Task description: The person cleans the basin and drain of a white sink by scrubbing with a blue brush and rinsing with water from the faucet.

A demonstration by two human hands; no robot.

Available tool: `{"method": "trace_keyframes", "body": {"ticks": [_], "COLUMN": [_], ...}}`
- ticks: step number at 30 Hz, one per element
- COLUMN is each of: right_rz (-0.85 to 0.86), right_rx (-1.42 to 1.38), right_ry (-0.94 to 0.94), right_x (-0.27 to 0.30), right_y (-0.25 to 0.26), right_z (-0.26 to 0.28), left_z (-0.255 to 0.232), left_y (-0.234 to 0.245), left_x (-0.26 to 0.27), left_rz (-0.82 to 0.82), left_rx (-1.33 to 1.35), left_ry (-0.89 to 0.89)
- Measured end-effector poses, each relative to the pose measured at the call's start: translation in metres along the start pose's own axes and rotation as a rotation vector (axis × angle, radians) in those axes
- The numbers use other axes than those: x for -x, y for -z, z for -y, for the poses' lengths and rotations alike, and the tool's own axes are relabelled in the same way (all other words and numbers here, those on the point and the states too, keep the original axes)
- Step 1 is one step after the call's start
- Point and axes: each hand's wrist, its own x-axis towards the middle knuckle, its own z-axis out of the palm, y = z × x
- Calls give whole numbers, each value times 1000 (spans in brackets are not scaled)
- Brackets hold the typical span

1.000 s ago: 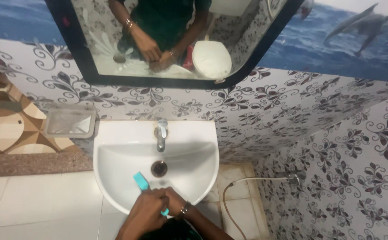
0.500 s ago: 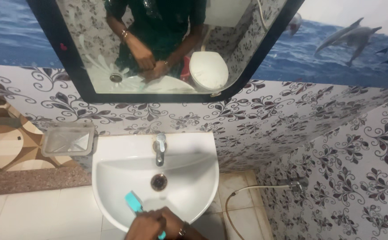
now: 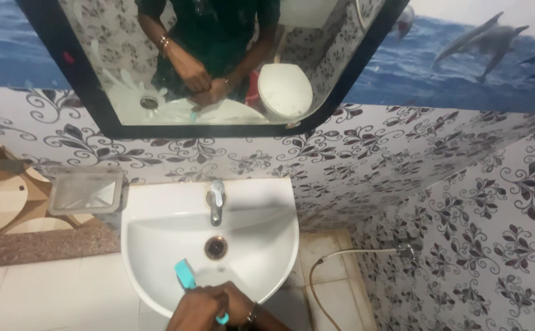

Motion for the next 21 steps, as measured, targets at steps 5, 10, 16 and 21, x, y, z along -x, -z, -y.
{"method": "trace_keyframes", "body": {"ticks": [5, 10, 16, 21], "right_rz": [-6, -109, -63, -6], "right_rx": [-121, 100, -80, -130], "right_ry": [-136, 63, -104, -75], "right_x": [-14, -47, -39, -10], "right_y": [-5, 7, -6, -6], "right_z": [6, 9, 18, 27], "left_z": [-1, -5, 6, 22], "left_y": [9, 36, 26, -10], "left_x": [10, 6, 30, 37], "left_rz": [-88, -173, -154, 31], "left_rx": [48, 43, 116, 230], "left_ry": [50, 152, 321, 277]}}
